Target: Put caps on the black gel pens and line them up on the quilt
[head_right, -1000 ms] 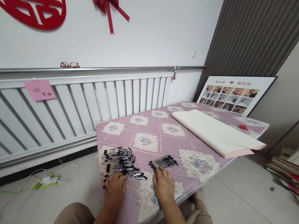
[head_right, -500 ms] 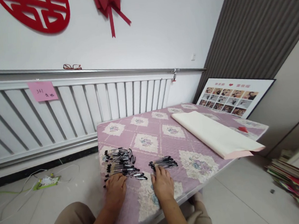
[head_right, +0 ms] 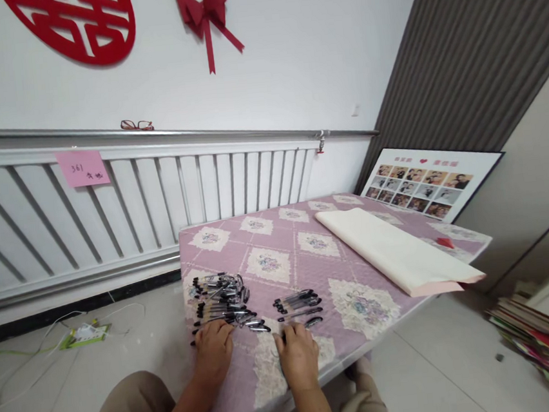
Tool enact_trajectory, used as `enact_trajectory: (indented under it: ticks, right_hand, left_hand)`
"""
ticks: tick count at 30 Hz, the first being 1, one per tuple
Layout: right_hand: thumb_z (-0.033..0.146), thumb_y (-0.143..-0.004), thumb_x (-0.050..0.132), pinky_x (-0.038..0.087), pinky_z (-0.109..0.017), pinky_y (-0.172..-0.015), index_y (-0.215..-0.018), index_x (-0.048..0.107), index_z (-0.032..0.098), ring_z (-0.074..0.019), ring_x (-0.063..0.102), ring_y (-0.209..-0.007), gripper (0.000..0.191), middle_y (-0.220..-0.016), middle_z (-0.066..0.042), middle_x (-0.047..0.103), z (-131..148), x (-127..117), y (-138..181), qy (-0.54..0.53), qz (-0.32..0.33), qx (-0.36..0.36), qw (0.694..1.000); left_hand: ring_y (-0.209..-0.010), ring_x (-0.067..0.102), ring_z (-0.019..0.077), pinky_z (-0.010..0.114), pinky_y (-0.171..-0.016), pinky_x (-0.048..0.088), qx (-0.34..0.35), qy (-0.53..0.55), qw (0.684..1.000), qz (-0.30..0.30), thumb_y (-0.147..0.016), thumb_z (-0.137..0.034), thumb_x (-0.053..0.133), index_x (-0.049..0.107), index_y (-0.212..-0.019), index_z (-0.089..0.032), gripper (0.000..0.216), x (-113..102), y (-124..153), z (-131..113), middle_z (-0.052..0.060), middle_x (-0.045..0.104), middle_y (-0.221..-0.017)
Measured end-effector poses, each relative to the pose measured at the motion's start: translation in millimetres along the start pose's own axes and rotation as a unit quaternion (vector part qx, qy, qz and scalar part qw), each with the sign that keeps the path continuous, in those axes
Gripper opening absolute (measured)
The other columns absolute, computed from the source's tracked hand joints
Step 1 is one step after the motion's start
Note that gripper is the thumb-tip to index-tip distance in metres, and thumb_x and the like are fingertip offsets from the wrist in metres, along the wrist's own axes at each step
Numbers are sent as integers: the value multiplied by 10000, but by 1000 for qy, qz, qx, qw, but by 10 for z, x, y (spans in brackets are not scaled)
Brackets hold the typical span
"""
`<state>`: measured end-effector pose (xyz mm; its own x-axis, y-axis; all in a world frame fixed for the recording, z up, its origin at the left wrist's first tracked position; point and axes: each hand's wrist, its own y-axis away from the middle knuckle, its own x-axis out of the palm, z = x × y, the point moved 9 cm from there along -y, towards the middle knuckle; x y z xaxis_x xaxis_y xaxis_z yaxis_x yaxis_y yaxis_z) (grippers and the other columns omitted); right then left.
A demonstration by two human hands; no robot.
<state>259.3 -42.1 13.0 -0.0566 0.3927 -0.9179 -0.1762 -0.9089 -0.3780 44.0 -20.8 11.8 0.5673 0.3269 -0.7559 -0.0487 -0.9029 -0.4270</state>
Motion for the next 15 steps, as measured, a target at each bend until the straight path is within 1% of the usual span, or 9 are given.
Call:
enact_trajectory:
  ticks: [5, 8, 10, 12, 15]
  right_hand:
    - [351, -848, 578, 403, -290, -723, -817, 632, 210, -200, 578, -811, 154, -872, -63, 613, 171, -19, 182, -62, -7, -63, 996]
    - [318, -841, 593, 422, -294, -724, -825, 619, 204, -202, 587, -799, 118, -860, -59, 617, 321, -21, 317, -106, -1, -99, 989]
    - [286, -832, 602, 437, -294, -724, -833, 614, 206, -200, 594, -792, 81, -861, -54, 619, 437, -25, 410, -137, 7, -114, 984]
    - [245, -826, 598, 455, -293, -733, -858, 614, 210, -200, 603, -807, 50, -883, -53, 622, 556, -35, 494, -171, 18, -121, 978]
    - [173, -805, 589, 480, -295, -755, -887, 618, 217, -206, 612, -861, 98, -934, -61, 627, 737, -68, 599, -225, 34, -124, 966]
  left_hand:
    - [-985, 519, 202, 380, -904, 302, 11, -3, 1000, -1, -816, -94, 494, 658, -913, -264, 255, 4, 2, -1, 13, 623, -966]
    - [-993, 512, 204, 373, -915, 334, 33, 22, 999, 13, -823, -100, 466, 643, -926, -238, 247, 33, 11, -30, 29, 611, -978]
    - [-980, 519, 188, 341, -904, 370, 60, 64, 995, 48, -838, -108, 420, 623, -961, -217, 261, 89, 34, -84, 42, 604, -987]
    - [-957, 532, 171, 306, -883, 398, 83, 109, 986, 98, -850, -127, 385, 599, -1008, -206, 278, 160, 73, -150, 48, 603, -990]
    - [-939, 544, 164, 283, -864, 402, 83, 151, 971, 163, -862, -181, 385, 592, -1001, -209, 251, 232, 122, -209, 38, 619, -981]
